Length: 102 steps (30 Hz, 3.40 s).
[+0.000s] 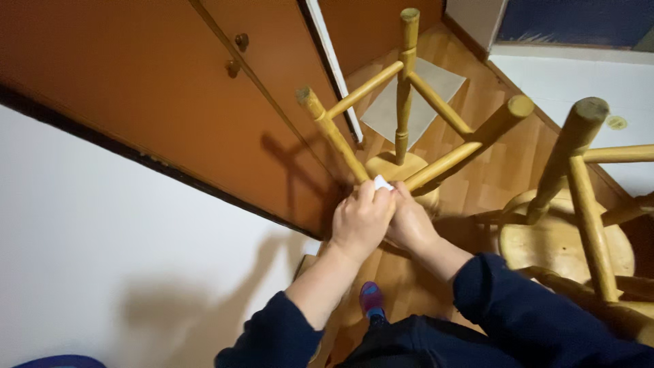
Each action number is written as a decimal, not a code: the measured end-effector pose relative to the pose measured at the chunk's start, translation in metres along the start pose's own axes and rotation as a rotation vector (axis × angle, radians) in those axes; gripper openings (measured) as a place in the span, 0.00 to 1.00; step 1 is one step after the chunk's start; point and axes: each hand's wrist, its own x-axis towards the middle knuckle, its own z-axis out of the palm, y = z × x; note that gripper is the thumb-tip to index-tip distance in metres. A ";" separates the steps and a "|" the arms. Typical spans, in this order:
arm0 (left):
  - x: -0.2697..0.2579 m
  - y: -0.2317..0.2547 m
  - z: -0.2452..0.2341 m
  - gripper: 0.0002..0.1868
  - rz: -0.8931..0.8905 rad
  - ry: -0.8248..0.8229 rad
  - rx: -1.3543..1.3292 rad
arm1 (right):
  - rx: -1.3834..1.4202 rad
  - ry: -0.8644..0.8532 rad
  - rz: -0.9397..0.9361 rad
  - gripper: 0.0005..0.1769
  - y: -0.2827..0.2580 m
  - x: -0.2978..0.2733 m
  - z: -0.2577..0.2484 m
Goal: The person takes a wipe from a package in a kitchen area and wipes the wooden surfaces of several stools stacked in a hallway.
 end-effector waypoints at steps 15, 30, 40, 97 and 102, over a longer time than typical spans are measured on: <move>-0.015 -0.059 0.053 0.28 -0.981 0.071 -0.904 | 0.079 -0.025 0.035 0.36 -0.011 0.007 0.000; -0.043 0.021 -0.014 0.15 -0.592 -0.346 -0.217 | 0.039 -0.073 0.273 0.38 -0.009 0.004 0.015; -0.034 0.031 -0.031 0.14 -0.502 -0.059 -0.622 | -0.113 0.230 -0.517 0.32 0.001 -0.021 0.000; -0.064 -0.133 0.140 0.14 0.314 -0.813 -0.386 | -0.421 -0.092 -0.262 0.13 -0.101 0.004 -0.028; -0.046 -0.130 0.106 0.34 0.026 -0.825 -0.904 | -0.044 -0.147 -0.021 0.10 -0.059 -0.022 -0.035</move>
